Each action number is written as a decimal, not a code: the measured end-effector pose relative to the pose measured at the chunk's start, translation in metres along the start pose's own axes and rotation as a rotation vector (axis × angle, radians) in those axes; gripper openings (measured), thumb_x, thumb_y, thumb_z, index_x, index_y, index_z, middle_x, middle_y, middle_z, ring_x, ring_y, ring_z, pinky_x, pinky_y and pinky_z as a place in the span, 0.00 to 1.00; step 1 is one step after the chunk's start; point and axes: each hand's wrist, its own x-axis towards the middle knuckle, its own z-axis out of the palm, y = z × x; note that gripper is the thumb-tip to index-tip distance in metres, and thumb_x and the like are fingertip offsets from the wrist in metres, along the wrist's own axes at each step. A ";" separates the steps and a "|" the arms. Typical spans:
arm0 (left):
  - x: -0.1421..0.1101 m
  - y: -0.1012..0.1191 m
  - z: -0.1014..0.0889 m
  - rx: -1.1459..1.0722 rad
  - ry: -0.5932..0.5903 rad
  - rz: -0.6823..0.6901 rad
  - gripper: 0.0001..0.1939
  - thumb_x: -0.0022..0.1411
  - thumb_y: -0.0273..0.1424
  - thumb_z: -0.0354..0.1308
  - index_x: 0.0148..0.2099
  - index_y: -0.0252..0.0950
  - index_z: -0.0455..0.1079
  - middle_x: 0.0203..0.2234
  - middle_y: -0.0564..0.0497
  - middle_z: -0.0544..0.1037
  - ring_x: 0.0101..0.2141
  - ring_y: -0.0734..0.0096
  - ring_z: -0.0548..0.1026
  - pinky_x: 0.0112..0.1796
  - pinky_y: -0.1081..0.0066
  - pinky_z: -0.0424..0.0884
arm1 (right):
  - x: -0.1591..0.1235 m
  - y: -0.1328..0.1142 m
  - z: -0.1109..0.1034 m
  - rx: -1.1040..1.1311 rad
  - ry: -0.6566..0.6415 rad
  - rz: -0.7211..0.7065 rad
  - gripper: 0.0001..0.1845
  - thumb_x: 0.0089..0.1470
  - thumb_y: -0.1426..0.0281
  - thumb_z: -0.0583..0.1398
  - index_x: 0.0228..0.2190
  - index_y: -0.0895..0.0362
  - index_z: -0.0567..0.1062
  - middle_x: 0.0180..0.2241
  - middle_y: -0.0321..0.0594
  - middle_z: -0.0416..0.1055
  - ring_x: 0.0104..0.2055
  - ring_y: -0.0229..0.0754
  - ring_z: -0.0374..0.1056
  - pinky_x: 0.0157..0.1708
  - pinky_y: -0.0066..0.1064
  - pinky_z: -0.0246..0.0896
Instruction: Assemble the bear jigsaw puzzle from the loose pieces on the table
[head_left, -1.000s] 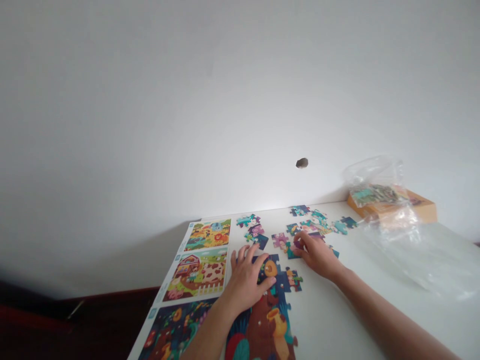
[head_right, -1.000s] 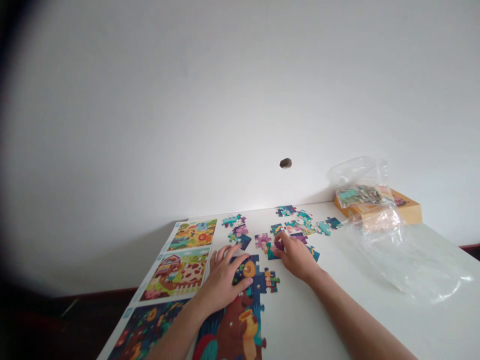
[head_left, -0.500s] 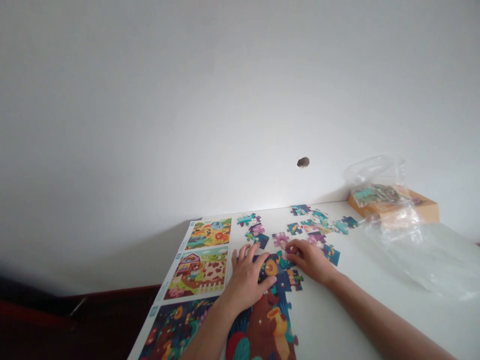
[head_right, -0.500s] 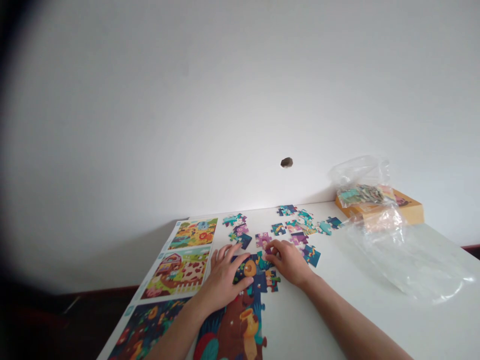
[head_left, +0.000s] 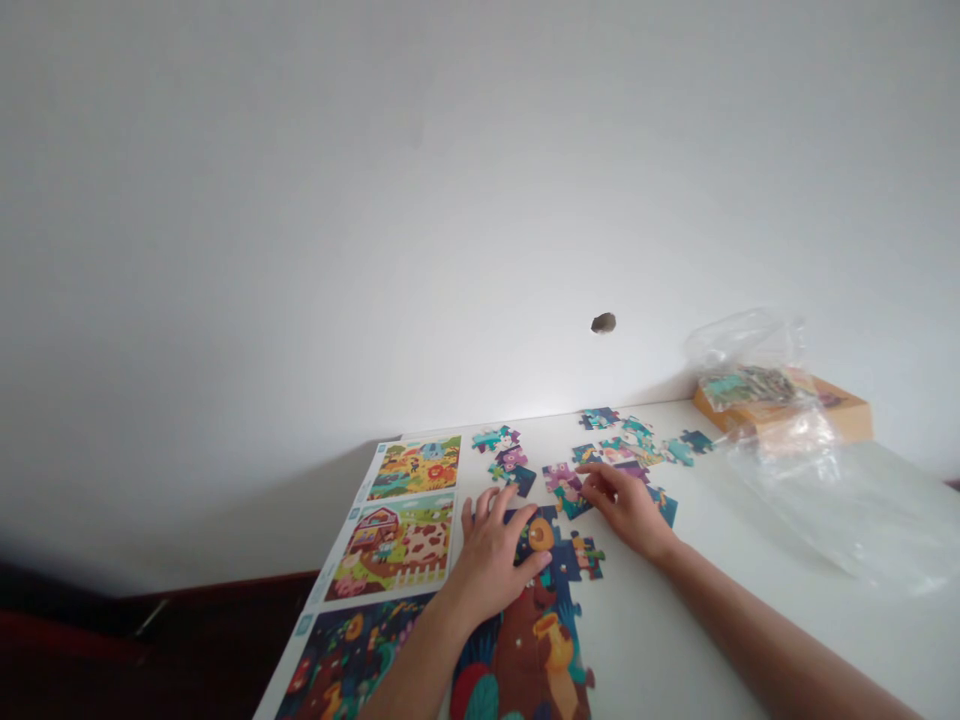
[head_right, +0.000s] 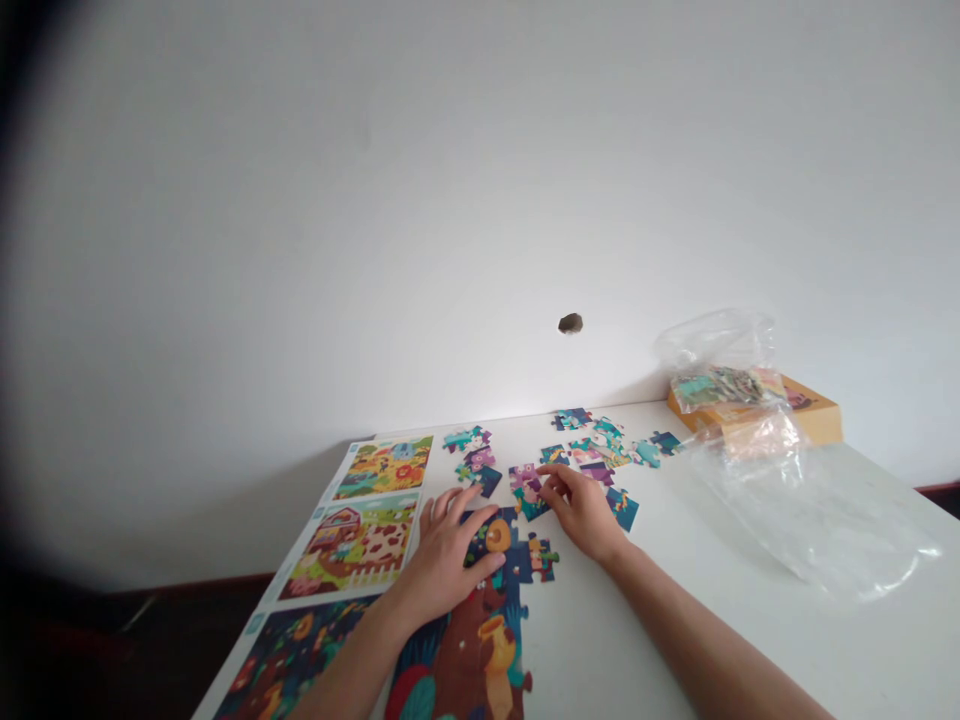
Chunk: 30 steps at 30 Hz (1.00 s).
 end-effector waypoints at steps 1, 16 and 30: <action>0.000 0.000 0.000 0.001 -0.001 0.001 0.26 0.61 0.46 0.60 0.59 0.48 0.67 0.63 0.45 0.61 0.61 0.43 0.55 0.60 0.41 0.50 | 0.001 0.001 -0.001 0.006 0.034 0.009 0.19 0.60 0.58 0.55 0.45 0.55 0.75 0.31 0.39 0.75 0.30 0.42 0.68 0.33 0.32 0.64; 0.000 0.000 0.001 0.010 -0.011 -0.003 0.26 0.61 0.46 0.60 0.60 0.47 0.67 0.63 0.44 0.60 0.62 0.43 0.55 0.59 0.41 0.50 | -0.005 -0.003 -0.003 -0.193 -0.096 -0.327 0.19 0.66 0.65 0.50 0.56 0.52 0.69 0.46 0.46 0.73 0.47 0.46 0.68 0.49 0.38 0.63; 0.001 -0.002 0.004 0.018 -0.002 0.001 0.26 0.61 0.46 0.61 0.60 0.47 0.67 0.63 0.45 0.61 0.62 0.43 0.55 0.60 0.41 0.50 | -0.006 -0.007 -0.004 -0.524 -0.139 -0.180 0.20 0.53 0.61 0.63 0.47 0.54 0.76 0.43 0.45 0.71 0.46 0.49 0.68 0.49 0.39 0.61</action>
